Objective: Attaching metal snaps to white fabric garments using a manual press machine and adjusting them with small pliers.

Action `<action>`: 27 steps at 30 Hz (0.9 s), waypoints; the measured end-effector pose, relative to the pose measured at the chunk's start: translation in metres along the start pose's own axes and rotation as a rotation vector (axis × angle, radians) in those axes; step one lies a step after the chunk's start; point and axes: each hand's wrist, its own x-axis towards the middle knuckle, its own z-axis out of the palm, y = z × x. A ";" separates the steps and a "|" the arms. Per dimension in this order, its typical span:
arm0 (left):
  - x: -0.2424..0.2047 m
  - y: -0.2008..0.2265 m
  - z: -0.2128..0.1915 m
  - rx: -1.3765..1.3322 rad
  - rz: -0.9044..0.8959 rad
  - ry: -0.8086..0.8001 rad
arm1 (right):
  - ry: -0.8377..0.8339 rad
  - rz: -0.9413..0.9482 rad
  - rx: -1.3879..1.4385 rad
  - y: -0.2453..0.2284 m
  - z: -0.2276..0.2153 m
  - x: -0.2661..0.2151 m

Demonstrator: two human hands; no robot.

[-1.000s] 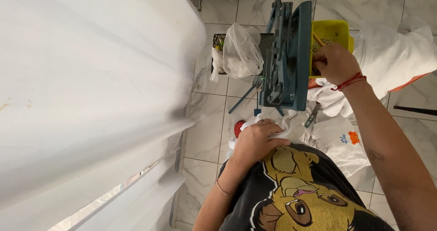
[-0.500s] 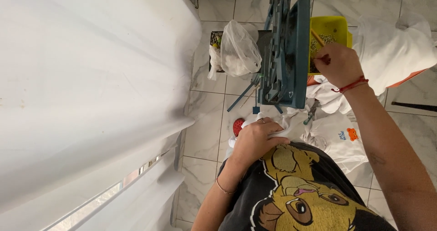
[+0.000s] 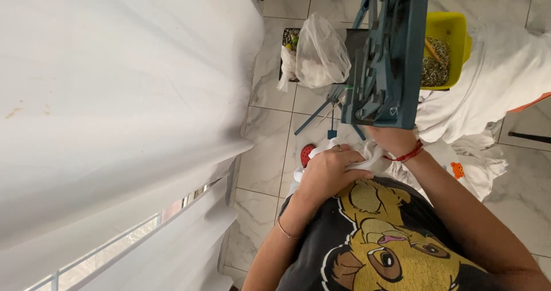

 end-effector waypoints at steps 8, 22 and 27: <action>-0.008 -0.006 -0.004 -0.008 0.018 -0.011 | -0.112 0.045 0.034 -0.008 0.009 -0.006; -0.003 -0.011 -0.009 -0.064 0.110 -0.060 | -0.561 0.094 0.012 -0.031 -0.033 -0.060; -0.001 -0.005 -0.018 -0.155 0.258 -0.213 | -0.459 -0.090 -0.201 -0.027 -0.040 -0.074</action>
